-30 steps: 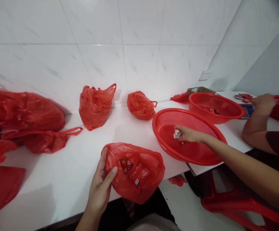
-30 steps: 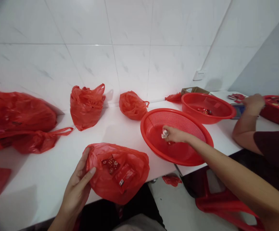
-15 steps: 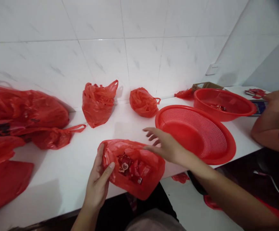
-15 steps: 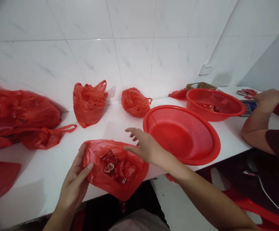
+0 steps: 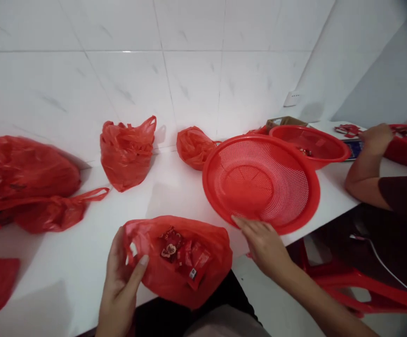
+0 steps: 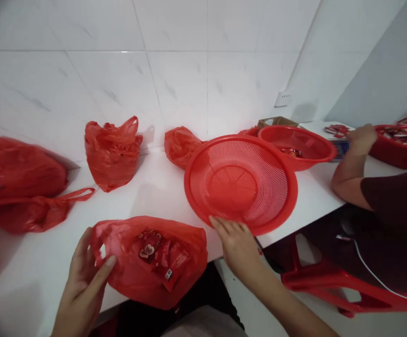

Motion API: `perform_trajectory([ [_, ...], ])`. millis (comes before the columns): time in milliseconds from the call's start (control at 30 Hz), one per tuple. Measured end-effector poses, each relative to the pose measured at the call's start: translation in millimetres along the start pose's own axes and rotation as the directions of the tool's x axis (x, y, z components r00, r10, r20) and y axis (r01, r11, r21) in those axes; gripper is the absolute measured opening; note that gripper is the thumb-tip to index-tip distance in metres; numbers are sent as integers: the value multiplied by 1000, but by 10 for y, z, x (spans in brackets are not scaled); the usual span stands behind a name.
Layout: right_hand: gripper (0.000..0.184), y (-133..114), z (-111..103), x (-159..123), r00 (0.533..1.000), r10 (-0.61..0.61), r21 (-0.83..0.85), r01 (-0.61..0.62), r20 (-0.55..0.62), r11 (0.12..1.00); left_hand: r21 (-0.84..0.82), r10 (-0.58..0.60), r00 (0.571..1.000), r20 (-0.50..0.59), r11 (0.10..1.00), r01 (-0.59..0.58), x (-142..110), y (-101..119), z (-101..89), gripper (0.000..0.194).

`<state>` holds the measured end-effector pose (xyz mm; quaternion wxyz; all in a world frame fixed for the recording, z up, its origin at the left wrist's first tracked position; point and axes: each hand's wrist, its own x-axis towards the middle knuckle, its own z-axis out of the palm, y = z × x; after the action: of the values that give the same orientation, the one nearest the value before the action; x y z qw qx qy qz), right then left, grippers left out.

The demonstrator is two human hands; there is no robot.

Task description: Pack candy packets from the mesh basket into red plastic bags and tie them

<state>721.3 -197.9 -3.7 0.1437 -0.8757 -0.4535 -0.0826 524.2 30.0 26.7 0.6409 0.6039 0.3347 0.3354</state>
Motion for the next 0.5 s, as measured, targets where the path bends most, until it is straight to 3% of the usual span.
perform_trajectory([
  [100, 49, 113, -180, 220, 980, 54, 47, -45, -191, 998, -13, -7, 999, -47, 1000, 7, -58, 41, -16, 84],
  [167, 41, 54, -241, 240, 948, 53, 144, -8, -313, 990, -16, -19, 996, -86, 1000, 18, -87, 16, -58, 88],
  [233, 36, -80, -199, 153, 946, 44, 292, 54, -320, 955, -38, -49, 994, -96, 998, 46, -108, -51, -122, 83],
  [267, 37, -153, -136, 86, 962, 58, 376, 49, -267, 925, -47, -69, 993, -93, 997, 65, -117, -94, -159, 75],
  [333, 48, -269, 42, -50, 990, 125, 539, -74, -59, 839, -49, -117, 990, -74, 992, 113, -137, -182, -234, 53],
  [400, 59, -328, 216, -131, 967, 177, 660, -255, 184, 706, -39, -161, 986, -53, 986, 159, -157, -247, -299, 36],
  [500, 37, -324, 272, -66, 914, 16, 814, -370, 406, 448, -73, -213, 977, -7, 975, 211, -141, -236, -362, 30],
])
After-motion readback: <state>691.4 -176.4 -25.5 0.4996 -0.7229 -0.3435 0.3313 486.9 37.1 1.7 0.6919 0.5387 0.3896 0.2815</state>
